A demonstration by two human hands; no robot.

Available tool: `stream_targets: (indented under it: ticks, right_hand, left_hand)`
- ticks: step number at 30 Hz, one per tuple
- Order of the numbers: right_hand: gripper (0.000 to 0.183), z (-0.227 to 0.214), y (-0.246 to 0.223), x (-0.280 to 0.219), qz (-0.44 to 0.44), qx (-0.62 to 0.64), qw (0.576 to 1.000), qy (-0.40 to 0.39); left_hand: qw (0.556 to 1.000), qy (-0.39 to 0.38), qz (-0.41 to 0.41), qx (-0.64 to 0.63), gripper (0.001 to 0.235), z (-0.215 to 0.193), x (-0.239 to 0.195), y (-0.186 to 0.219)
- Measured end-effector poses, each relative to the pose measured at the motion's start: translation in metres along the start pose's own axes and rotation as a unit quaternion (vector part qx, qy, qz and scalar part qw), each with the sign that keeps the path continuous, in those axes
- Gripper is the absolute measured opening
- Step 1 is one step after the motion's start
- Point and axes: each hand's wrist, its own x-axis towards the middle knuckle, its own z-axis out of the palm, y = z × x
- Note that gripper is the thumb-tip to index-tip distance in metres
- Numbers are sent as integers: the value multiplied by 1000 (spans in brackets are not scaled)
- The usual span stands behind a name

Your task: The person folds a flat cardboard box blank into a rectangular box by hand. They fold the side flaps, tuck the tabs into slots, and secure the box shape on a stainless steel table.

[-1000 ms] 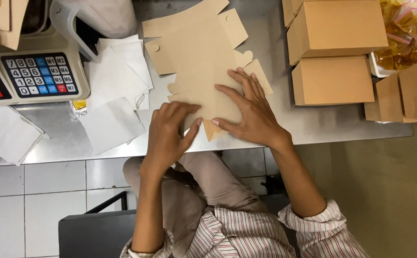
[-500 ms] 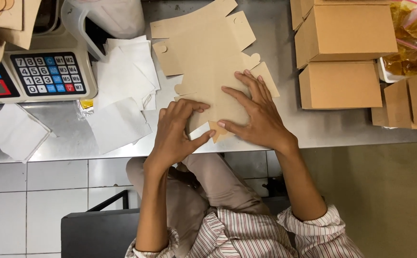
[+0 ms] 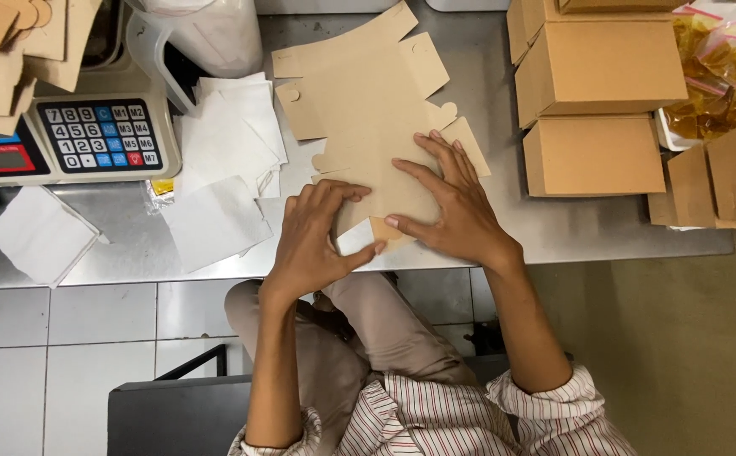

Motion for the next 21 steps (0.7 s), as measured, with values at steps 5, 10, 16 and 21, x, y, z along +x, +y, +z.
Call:
stream_targets:
  ticks: [5,10,16,21]
  right_hand:
    - [73,-1,-3,-1,11,2,1000,-4]
    - [72,0,1,0,5,2,1000,0]
    - [72,2,1,-2,7,1,1000,2]
    - [66,1,0,-4,3,-9,1000,20]
  left_hand:
    - [998,41,-9,49,40,10,3,-3]
    - [998,43,-9,52,40,11,2,-3]
    - [999,18,-1,37,49,6,-2,-3]
    - [1000,1,22,22,51,4,-6,-4]
